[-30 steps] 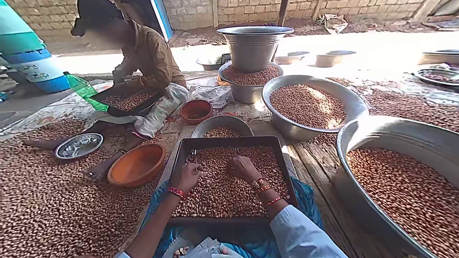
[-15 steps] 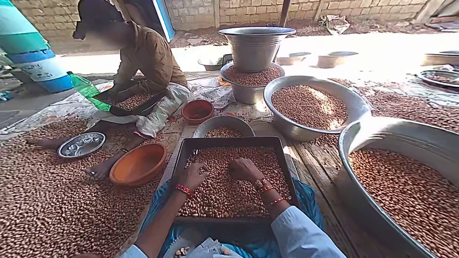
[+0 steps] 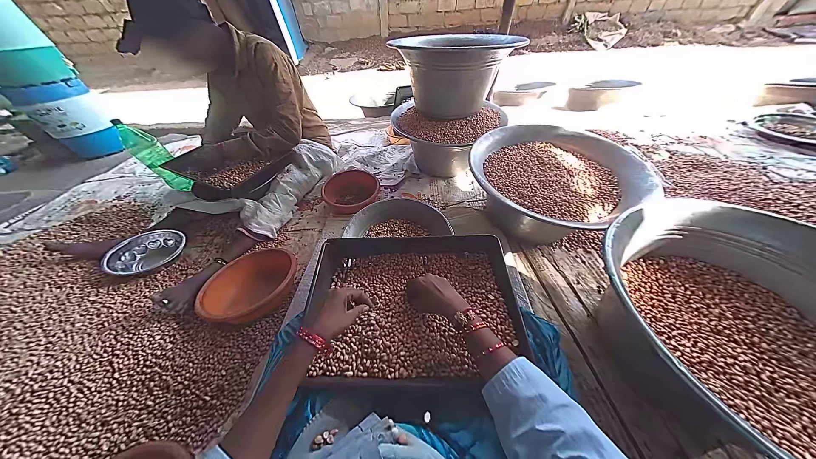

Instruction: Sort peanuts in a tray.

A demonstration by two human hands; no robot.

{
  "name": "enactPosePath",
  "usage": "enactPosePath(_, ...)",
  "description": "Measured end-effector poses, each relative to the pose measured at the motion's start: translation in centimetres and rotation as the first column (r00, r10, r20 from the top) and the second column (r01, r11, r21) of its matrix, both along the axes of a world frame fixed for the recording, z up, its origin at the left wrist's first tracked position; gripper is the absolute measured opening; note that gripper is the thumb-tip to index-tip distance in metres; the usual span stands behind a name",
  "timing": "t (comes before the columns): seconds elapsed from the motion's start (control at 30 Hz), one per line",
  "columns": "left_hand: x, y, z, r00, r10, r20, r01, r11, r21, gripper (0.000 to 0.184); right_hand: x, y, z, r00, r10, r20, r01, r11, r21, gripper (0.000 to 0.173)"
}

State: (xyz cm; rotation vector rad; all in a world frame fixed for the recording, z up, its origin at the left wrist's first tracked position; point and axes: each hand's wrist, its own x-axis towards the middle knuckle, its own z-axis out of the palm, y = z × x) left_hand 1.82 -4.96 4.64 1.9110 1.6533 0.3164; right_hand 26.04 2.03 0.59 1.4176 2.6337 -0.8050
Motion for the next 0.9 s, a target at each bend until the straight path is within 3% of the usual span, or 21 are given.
enactPosePath(0.1, 1.3, 0.6, -2.2, 0.963, 0.001, -0.271, -0.014, 0.999, -0.047, 0.029, 0.2, 0.2, -0.2, 1.000, -0.005, -0.016, 0.005, 1.000, -0.012, 0.025)
enactPosePath(0.17, 1.9, 0.6, -2.9, 0.962, -0.001, -0.272, -0.024, 0.996, -0.086, 0.031, 0.5, 0.2, -0.1, 1.000, -0.012, -0.025, 0.011, 1.000, -0.022, 0.026)
enactPosePath(0.23, 1.4, 0.9, -3.1, 0.996, 0.043, -0.081, -0.047, 0.997, -0.053, 0.026, 1.0, 0.3, 0.2, 0.999, -0.025, -0.025, 0.024, 0.999, -0.024, 0.026)
enactPosePath(0.33, 0.4, 1.5, -3.2, 0.960, 0.111, 0.256, -0.116, 0.993, 0.004, 0.020, 1.7, -0.4, 1.9, 0.996, 0.047, -0.080, -0.057, 0.990, -0.130, 0.023)
enactPosePath(0.37, 0.4, 1.8, -2.9, 0.963, 0.119, 0.243, -0.127, 0.992, 0.018, 0.023, 1.9, -0.8, 2.8, 0.978, 0.123, -0.168, -0.159, 0.961, -0.226, 0.021)
enactPosePath(0.43, 0.9, 2.2, -2.3, 0.991, 0.109, 0.079, -0.111, 0.994, 0.024, 0.023, 2.4, -1.8, 4.1, 0.841, 0.217, -0.496, -0.446, 0.797, -0.408, 0.017)
enactPosePath(0.47, 1.5, 2.4, -2.3, 0.996, 0.090, -0.001, -0.090, 0.996, 0.027, 0.024, 2.8, -2.1, 4.5, 0.753, 0.209, -0.624, -0.546, 0.729, -0.414, 0.017)
enactPosePath(0.5, 2.1, 2.5, -2.3, 0.994, 0.070, -0.079, -0.070, 0.998, 0.006, 0.027, 3.5, -2.1, 5.0, 0.694, 0.202, -0.691, -0.580, 0.725, -0.370, 0.018)
enactPosePath(0.53, 2.8, 2.5, -2.4, 0.988, 0.049, -0.143, -0.053, 0.998, -0.020, 0.029, 4.4, -2.0, 5.4, 0.694, 0.200, -0.692, -0.531, 0.791, -0.304, 0.020)
enactPosePath(0.57, 3.5, 2.6, -2.5, 0.980, 0.026, -0.195, -0.035, 0.998, -0.046, 0.031, 5.5, -1.7, 5.7, 0.761, 0.180, -0.624, -0.392, 0.893, -0.221, 0.022)
enactPosePath(0.63, 4.5, 2.6, -2.7, 0.959, -0.013, -0.284, -0.012, 0.996, -0.086, 0.033, 7.6, -1.0, 6.7, 0.945, -0.061, -0.320, 0.041, 0.997, -0.069, 0.028)
enactPosePath(0.67, 4.9, 2.6, -2.6, 0.951, -0.021, -0.310, -0.009, 0.996, -0.094, 0.033, 8.1, -0.7, 7.0, 0.952, -0.264, -0.156, 0.264, 0.964, -0.019, 0.031)
enactPosePath(0.73, 5.2, 2.6, -2.7, 0.947, -0.022, -0.319, -0.008, 0.996, -0.092, 0.032, 8.8, 0.0, 7.1, 0.832, -0.551, 0.061, 0.548, 0.834, 0.063, 0.035)
enactPosePath(0.8, 5.0, 2.6, -2.8, 0.956, -0.029, -0.291, 0.000, 0.995, -0.101, 0.030, 9.1, 0.5, 6.5, 0.784, -0.608, 0.126, 0.601, 0.794, 0.089, 0.038)
enactPosePath(0.9, 3.3, 3.1, -3.1, 0.990, -0.007, -0.139, -0.010, 0.992, -0.124, 0.029, 8.5, 1.4, 4.6, 0.808, -0.550, 0.213, 0.538, 0.835, 0.116, 0.036)
